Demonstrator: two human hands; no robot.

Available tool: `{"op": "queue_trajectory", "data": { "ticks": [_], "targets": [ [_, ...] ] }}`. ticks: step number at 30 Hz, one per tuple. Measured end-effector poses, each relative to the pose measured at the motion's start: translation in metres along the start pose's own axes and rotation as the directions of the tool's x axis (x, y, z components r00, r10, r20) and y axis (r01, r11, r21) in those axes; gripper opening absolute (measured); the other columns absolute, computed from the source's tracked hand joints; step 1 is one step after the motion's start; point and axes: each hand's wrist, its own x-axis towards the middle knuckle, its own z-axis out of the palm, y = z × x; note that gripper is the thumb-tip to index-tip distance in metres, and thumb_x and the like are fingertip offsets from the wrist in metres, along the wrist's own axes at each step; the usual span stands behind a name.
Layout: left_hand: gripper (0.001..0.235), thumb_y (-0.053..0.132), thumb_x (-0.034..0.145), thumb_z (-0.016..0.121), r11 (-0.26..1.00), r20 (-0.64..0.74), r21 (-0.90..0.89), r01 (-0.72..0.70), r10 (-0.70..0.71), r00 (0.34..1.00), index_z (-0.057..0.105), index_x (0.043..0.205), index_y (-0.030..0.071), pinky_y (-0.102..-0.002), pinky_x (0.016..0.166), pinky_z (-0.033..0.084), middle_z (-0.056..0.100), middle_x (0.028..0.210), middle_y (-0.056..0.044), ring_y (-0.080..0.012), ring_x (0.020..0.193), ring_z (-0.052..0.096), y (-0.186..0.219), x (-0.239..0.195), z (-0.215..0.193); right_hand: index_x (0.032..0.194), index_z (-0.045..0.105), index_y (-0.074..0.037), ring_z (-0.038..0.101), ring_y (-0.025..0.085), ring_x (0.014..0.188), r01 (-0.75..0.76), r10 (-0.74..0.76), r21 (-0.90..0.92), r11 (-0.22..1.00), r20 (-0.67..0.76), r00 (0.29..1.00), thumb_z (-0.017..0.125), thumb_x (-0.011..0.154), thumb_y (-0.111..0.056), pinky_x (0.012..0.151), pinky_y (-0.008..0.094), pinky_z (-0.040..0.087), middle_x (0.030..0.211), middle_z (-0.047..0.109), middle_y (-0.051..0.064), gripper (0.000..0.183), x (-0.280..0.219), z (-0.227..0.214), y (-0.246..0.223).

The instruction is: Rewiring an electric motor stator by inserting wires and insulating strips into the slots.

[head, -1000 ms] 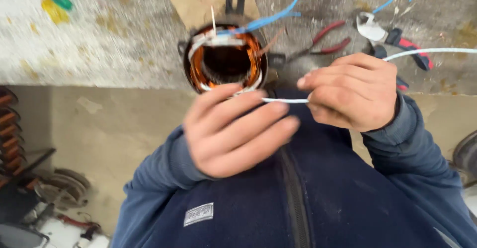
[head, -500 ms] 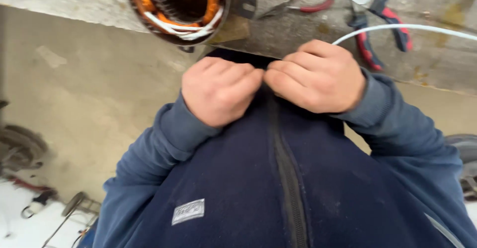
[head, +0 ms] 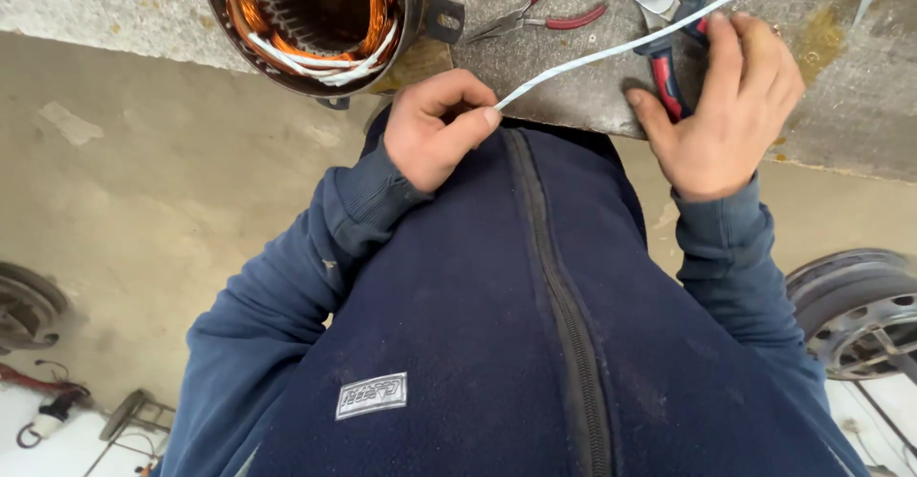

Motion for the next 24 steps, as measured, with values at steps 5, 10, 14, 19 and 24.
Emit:
{"op": "queue_trajectory", "data": {
  "ticks": [5,10,14,19,24],
  "targets": [
    [0.014,0.016,0.101,0.067,0.956,0.133,-0.265,0.126,-0.094,0.987,0.068,0.104,0.002,-0.023,0.068,0.049,0.065,0.085,0.001,-0.0053,0.074,0.059,0.008,0.013,0.003,0.138,0.056,0.001,0.053,0.036,0.123,-0.147,0.131,0.127,0.981,0.124,0.984,0.086,0.091,-0.023,0.105,0.046,0.047,0.136,0.057,0.018,0.061,-0.056,0.029,0.042],
    [0.018,0.018,0.102,0.065,0.935,0.209,-0.325,0.141,-0.074,0.975,0.069,0.109,0.002,-0.021,0.061,0.048,0.065,0.087,0.001,-0.0037,0.068,0.057,0.034,0.02,0.0,0.139,0.062,-0.001,0.057,0.017,0.094,-0.714,0.328,0.572,0.404,0.638,0.697,0.074,0.103,-0.033,0.091,0.03,0.051,0.113,0.066,0.009,0.05,-0.085,0.002,0.051],
    [0.017,0.018,0.102,0.067,0.913,0.235,-0.371,0.171,-0.086,0.968,0.069,0.108,0.002,-0.022,0.057,0.046,0.064,0.085,0.001,-0.0039,0.064,0.056,0.035,0.02,0.008,0.131,0.052,-0.003,0.065,0.015,0.09,-0.855,-0.034,0.512,0.085,0.859,0.511,0.075,0.084,-0.021,0.079,0.029,0.054,0.105,0.067,0.004,0.055,-0.079,-0.001,0.019],
    [0.015,0.015,0.105,0.068,0.899,0.257,-0.412,0.148,-0.041,0.966,0.069,0.11,0.001,-0.022,0.064,0.043,0.062,0.087,0.003,-0.0021,0.072,0.052,0.039,0.02,0.015,0.121,0.049,-0.002,0.073,0.021,0.092,-0.716,-0.031,0.537,0.446,0.809,0.587,0.072,0.081,-0.01,0.083,0.033,0.055,0.102,0.073,0.007,0.047,-0.051,-0.001,-0.009],
    [0.013,0.014,0.106,0.068,0.948,0.207,-0.313,0.061,0.005,0.978,0.069,0.109,0.002,-0.021,0.068,0.044,0.061,0.087,0.005,-0.001,0.076,0.052,0.044,0.013,0.018,0.138,0.051,-0.003,0.062,0.043,0.109,-0.37,-0.035,0.49,0.79,0.637,0.77,0.072,0.075,-0.003,0.094,0.047,0.049,0.118,0.067,0.019,0.066,-0.027,-0.008,-0.014]
  ]
}}
